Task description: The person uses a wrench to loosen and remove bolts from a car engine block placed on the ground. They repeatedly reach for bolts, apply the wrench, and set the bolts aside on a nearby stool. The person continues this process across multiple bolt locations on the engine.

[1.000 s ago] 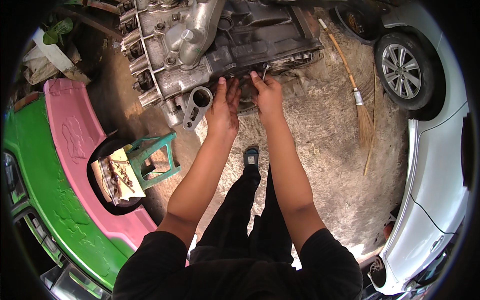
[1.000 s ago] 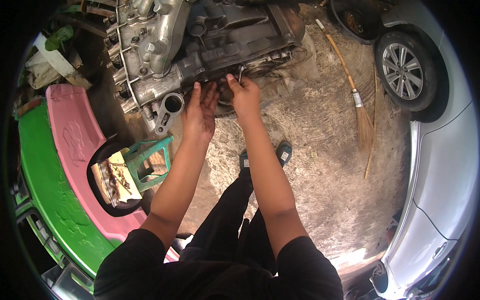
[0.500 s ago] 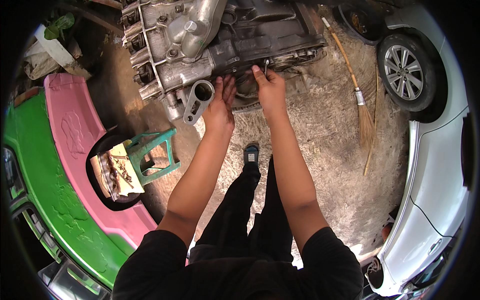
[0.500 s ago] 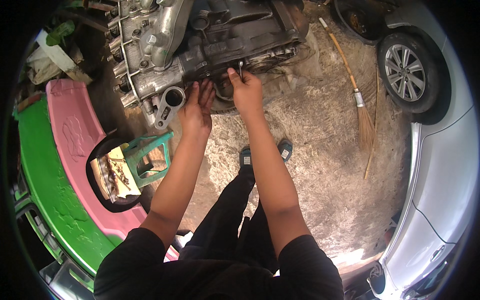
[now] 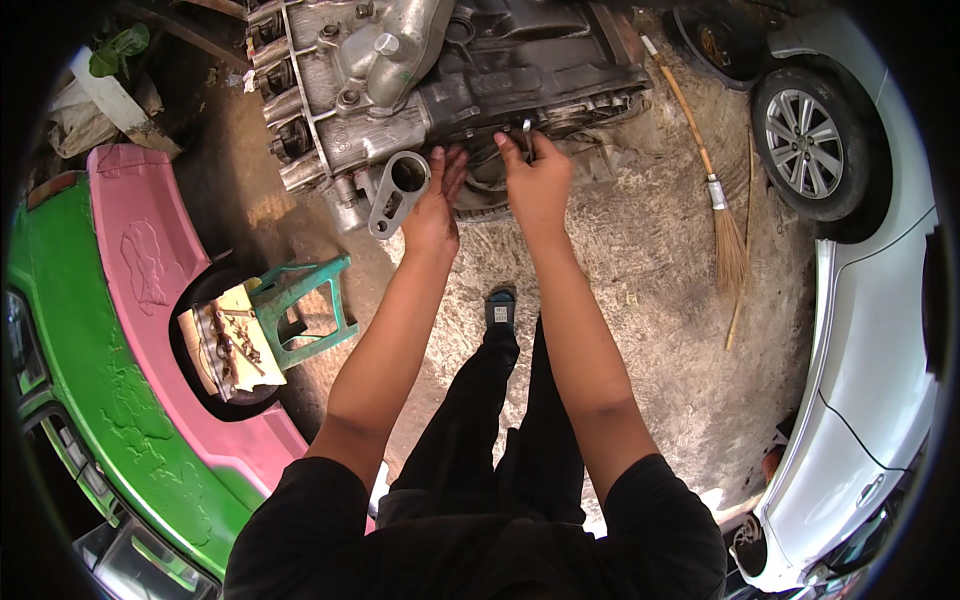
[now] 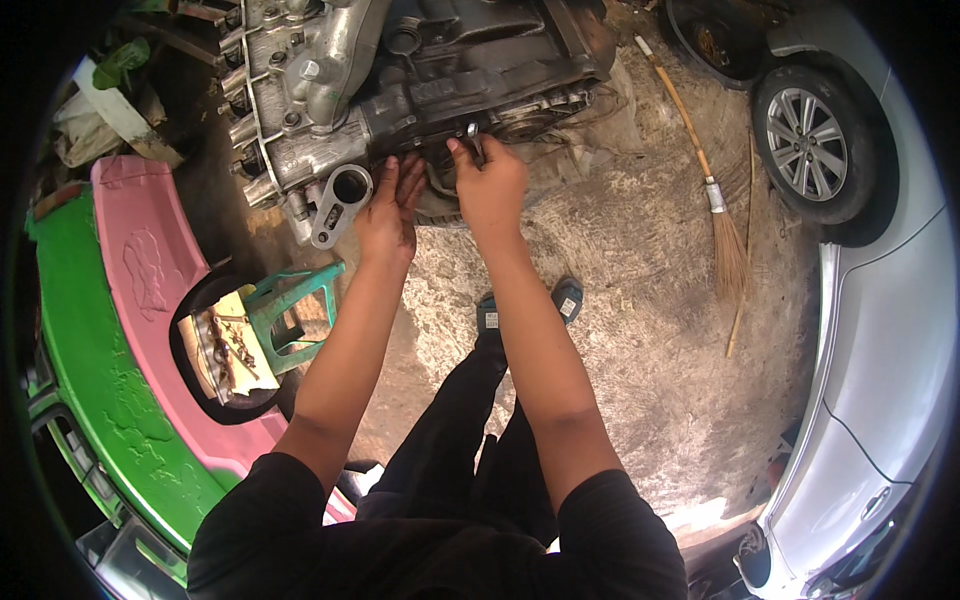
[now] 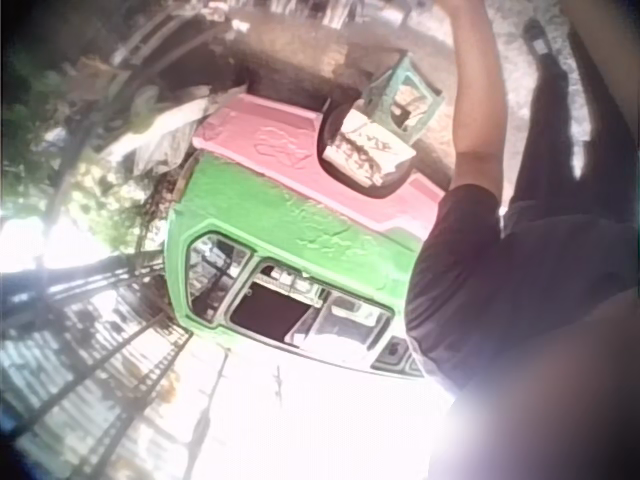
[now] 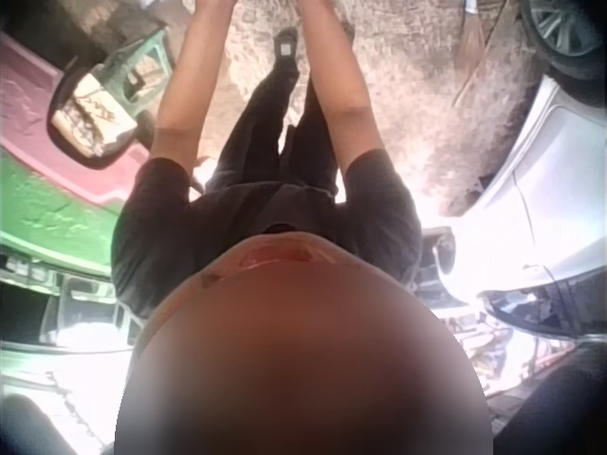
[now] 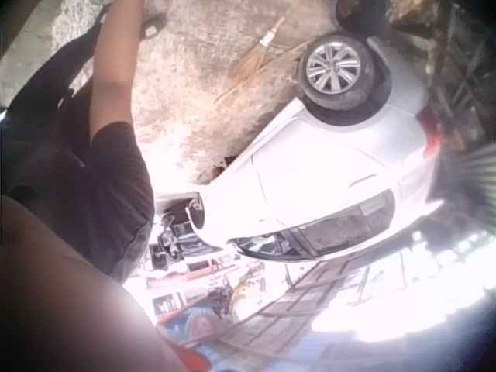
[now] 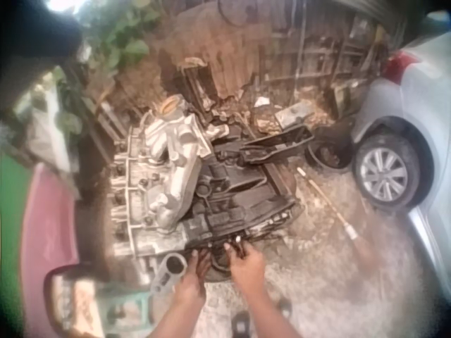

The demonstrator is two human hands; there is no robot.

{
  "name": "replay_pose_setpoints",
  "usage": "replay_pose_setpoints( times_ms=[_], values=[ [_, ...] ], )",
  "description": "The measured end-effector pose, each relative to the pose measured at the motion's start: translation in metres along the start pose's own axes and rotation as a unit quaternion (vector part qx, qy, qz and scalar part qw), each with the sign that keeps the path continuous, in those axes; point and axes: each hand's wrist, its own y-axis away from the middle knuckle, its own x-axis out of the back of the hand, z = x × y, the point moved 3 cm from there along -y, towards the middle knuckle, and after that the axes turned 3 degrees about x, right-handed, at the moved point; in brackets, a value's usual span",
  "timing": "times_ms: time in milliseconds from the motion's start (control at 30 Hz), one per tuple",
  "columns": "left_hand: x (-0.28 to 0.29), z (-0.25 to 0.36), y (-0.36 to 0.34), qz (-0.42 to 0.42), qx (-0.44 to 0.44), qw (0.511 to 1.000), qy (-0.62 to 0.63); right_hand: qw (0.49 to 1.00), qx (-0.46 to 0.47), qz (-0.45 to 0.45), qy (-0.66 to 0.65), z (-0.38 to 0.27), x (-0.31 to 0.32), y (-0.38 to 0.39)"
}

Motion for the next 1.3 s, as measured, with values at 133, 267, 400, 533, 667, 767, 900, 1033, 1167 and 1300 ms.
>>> replay_pose_setpoints(
  times_ms=[133, 267, 400, 533, 667, 767, 900, 1033, 1167, 1300],
  values=[
    [0.0, 0.002, 0.0, -0.003, 0.0, 1.0, 0.016, 0.999, -0.007, -0.021, 0.027, 0.003, -0.002, -0.005],
    [-0.001, 0.0, -0.002, -0.02, 0.007, 0.999, 0.045, 0.845, -0.32, -0.12, -0.411, 0.02, -0.008, -0.003],
    [-0.002, -0.002, -0.002, -0.014, 0.031, 0.997, 0.076, 0.971, -0.154, -0.006, -0.181, 0.012, -0.005, -0.001],
    [-0.001, 0.0, 0.0, -0.012, 0.05, 0.993, 0.103, 0.999, -0.025, 0.032, -0.015, 0.002, -0.002, -0.003],
    [-0.002, 0.001, 0.001, -0.014, 0.044, 0.994, 0.099, 0.869, -0.322, -0.022, -0.374, 0.015, -0.007, 0.002],
    [-0.002, 0.0, 0.001, -0.011, 0.047, 0.995, 0.092, 0.876, -0.302, -0.019, -0.375, 0.013, -0.008, 0.006],
    [0.0, 0.0, 0.0, -0.022, 0.063, 0.993, 0.101, 0.991, -0.086, 0.006, -0.103, 0.005, -0.01, 0.003],
    [0.002, -0.002, -0.002, -0.039, 0.054, 0.993, 0.101, 0.918, -0.234, -0.072, -0.311, 0.017, -0.009, -0.002],
    [0.004, -0.003, -0.004, -0.042, 0.061, 0.992, 0.099, 0.827, -0.337, -0.113, -0.435, 0.017, -0.006, 0.0],
    [0.005, -0.003, -0.003, -0.043, 0.072, 0.991, 0.1, 0.999, -0.043, -0.005, -0.006, 0.0, -0.002, 0.0]
  ],
)
